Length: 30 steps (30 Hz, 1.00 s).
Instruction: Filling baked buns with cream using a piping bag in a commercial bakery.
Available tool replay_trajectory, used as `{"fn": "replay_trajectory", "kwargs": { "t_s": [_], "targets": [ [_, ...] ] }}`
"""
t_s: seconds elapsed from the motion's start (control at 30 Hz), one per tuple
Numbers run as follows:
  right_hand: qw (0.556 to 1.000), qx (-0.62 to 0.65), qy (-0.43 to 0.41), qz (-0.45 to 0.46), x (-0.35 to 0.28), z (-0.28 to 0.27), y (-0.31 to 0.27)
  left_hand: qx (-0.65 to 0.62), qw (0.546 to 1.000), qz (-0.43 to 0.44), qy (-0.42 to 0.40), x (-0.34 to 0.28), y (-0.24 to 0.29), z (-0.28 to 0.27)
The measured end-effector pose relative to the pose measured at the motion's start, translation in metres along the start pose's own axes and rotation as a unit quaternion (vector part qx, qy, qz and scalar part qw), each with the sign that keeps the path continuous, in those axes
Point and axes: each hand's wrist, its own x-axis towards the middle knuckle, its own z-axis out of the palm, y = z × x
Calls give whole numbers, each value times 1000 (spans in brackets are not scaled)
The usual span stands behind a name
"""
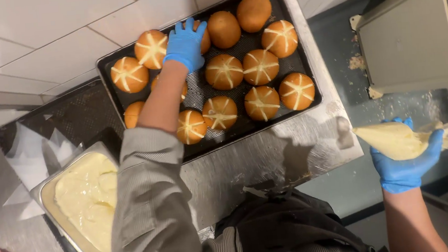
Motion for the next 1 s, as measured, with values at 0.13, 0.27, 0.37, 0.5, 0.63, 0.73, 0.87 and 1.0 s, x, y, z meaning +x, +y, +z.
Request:
{"fn": "replay_trajectory", "kwargs": {
  "t_s": [0.13,0.27,0.37,0.5,0.63,0.73,0.87,1.0],
  "targets": [
    [1000,-12,23,-4,0,-6,-7,49,997,-52,-23,16,-3,39],
    [997,73,23,20,-2,1,-26,-105,987,-122,21,-20,27,-8],
    [995,98,10,28,1,-9,-36,-177,976,-57,118,-72,88,-35],
    [990,119,-40,59,8,-23,-47,-207,968,64,127,-149,212,-33],
    [996,-24,-87,0,5,-7,-45,-191,981,43,-13,-192,310,50],
    [992,-81,-90,-28,13,-13,-44,-125,991,50,25,-217,334,112],
    [992,-40,-124,1,-6,20,-45,-158,982,-16,106,-241,344,91],
    [941,-235,-222,-99,10,-9,-18,-192,977,-55,67,-265,346,117]
  ]
}}
